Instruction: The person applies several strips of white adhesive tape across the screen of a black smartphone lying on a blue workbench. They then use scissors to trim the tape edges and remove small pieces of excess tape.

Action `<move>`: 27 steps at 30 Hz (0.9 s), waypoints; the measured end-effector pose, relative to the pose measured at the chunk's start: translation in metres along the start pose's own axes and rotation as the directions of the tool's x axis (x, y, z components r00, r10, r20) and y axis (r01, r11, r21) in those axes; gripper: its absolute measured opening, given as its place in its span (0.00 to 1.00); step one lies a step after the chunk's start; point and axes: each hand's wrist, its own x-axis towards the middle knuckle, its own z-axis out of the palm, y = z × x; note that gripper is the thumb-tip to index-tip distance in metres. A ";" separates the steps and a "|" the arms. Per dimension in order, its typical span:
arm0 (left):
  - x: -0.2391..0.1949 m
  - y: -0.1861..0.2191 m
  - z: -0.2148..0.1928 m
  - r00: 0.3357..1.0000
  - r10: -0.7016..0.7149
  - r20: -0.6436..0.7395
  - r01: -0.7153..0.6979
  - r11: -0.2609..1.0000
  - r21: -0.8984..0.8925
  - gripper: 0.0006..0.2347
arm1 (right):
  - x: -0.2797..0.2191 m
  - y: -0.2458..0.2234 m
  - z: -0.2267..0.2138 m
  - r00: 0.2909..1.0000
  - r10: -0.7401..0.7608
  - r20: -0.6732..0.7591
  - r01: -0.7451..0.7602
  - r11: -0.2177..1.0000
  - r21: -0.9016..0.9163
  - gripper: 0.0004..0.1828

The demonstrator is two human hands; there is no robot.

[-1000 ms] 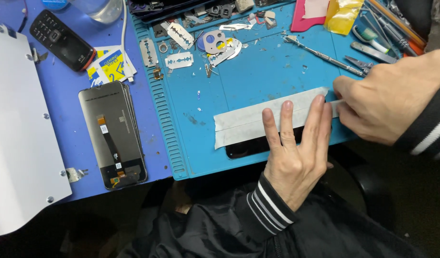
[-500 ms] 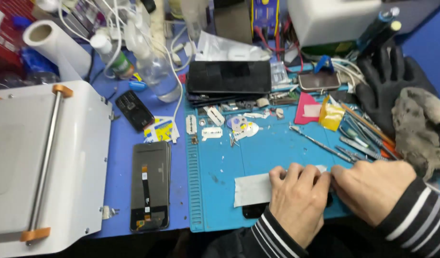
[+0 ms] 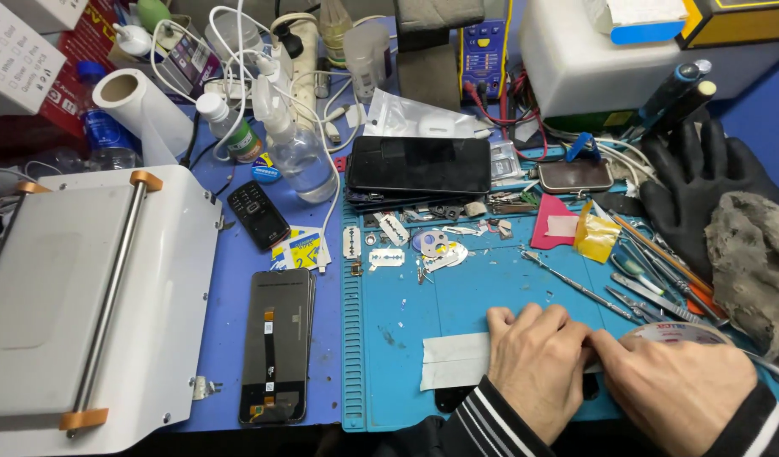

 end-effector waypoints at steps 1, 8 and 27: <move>0.000 0.000 0.000 1.000 -0.004 0.006 0.004 1.000 -0.002 0.04 | 0.000 -0.001 0.003 0.999 0.003 -0.053 -0.004 1.000 -0.005 0.05; 0.003 0.003 0.000 0.999 -0.039 -0.005 0.039 0.999 0.022 0.02 | -0.001 0.001 0.016 0.971 -0.112 -0.210 0.108 0.994 -0.032 0.09; -0.001 0.007 0.003 1.000 -0.016 0.001 0.016 0.979 0.201 0.23 | -0.073 0.055 0.015 0.698 -0.508 -0.505 0.530 0.840 -0.113 0.28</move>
